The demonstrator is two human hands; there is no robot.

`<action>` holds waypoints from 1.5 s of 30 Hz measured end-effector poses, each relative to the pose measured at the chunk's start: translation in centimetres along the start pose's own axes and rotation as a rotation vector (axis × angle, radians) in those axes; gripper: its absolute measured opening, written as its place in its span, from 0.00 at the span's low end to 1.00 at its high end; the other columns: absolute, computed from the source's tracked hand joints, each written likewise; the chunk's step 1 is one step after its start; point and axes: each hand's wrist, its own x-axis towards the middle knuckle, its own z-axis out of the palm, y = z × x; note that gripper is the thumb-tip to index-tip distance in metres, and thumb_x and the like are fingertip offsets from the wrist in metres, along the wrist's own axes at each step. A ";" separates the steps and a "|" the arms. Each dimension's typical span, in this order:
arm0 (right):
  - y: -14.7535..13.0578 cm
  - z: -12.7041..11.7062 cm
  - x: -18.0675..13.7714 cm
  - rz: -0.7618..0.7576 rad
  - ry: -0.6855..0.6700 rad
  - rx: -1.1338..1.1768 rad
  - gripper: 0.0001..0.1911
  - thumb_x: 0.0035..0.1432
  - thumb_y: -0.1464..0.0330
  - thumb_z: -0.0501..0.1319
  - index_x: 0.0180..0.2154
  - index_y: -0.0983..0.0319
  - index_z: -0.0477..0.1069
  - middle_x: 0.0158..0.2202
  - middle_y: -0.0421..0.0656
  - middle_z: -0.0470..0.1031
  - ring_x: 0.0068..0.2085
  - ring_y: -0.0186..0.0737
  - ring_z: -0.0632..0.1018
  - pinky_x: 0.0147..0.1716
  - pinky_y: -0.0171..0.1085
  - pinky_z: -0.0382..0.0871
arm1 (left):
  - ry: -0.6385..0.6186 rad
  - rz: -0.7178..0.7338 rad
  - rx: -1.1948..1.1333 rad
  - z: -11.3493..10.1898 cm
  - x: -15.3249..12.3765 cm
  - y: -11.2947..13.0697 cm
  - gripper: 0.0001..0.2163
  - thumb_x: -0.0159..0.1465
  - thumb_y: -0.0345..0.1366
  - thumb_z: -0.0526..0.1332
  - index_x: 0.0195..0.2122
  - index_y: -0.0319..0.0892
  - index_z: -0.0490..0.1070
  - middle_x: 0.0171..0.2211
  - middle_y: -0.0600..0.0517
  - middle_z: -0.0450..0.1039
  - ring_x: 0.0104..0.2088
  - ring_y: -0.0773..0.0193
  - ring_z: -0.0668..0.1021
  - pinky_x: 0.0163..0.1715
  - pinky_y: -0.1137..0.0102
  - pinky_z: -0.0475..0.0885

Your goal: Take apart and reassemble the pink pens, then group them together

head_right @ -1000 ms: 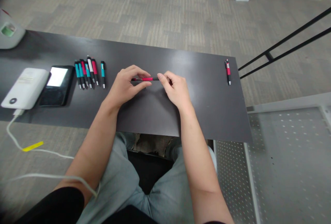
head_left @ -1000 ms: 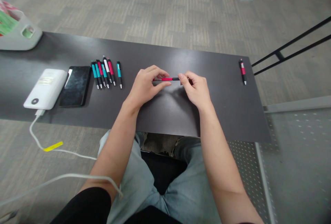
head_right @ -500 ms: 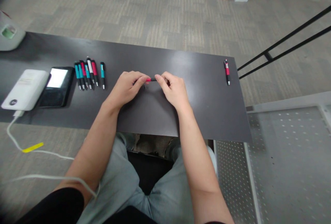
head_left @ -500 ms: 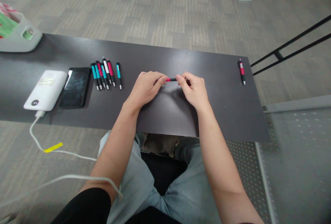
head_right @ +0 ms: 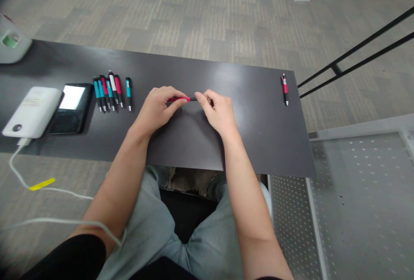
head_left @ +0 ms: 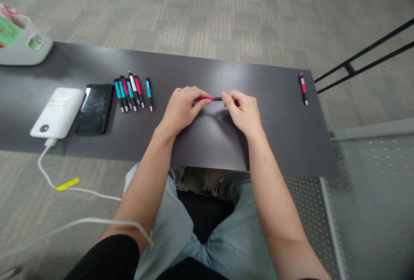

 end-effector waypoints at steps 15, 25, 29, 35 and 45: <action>-0.2 0.7 0.0 0.065 0.009 0.045 0.37 0.76 0.33 0.63 0.28 0.55 0.64 0.25 0.37 0.60 0.32 0.41 0.67 0.35 0.42 0.60 | 0.048 0.051 0.143 0.0 -0.1 0.2 0.10 0.83 0.41 0.64 0.51 0.49 0.87 0.48 0.46 0.88 0.51 0.47 0.84 0.54 0.54 0.72; 0.1 1.1 0.2 0.138 -0.017 0.144 0.36 0.76 0.33 0.64 0.30 0.55 0.67 0.26 0.36 0.58 0.31 0.40 0.65 0.34 0.41 0.62 | 0.091 0.040 0.102 -0.4 -0.3 0.8 0.08 0.81 0.42 0.66 0.49 0.50 0.86 0.49 0.47 0.87 0.52 0.47 0.83 0.56 0.53 0.74; 0.7 1.5 0.3 0.127 -0.009 0.160 0.30 0.75 0.37 0.69 0.34 0.55 0.72 0.26 0.36 0.64 0.31 0.41 0.68 0.33 0.41 0.65 | 0.167 -0.070 -0.003 -0.9 -0.1 0.2 0.08 0.80 0.40 0.65 0.50 0.49 0.85 0.49 0.47 0.87 0.51 0.49 0.84 0.56 0.56 0.79; 0.5 2.3 -0.8 -0.155 -0.210 -0.055 0.11 0.75 0.62 0.73 0.57 0.51 0.85 0.47 0.47 0.83 0.43 0.51 0.81 0.47 0.49 0.76 | 0.260 -0.167 -0.026 -0.9 -0.1 -1.2 0.07 0.78 0.39 0.66 0.50 0.47 0.84 0.48 0.48 0.87 0.48 0.53 0.85 0.53 0.60 0.81; 1.1 1.5 -0.2 -0.103 -0.084 0.026 0.06 0.76 0.59 0.71 0.46 0.53 0.82 0.44 0.45 0.85 0.38 0.47 0.79 0.44 0.46 0.74 | 0.213 -0.166 -0.087 -0.6 -0.1 -1.0 0.05 0.75 0.38 0.68 0.47 0.47 0.85 0.47 0.47 0.88 0.48 0.52 0.87 0.54 0.59 0.82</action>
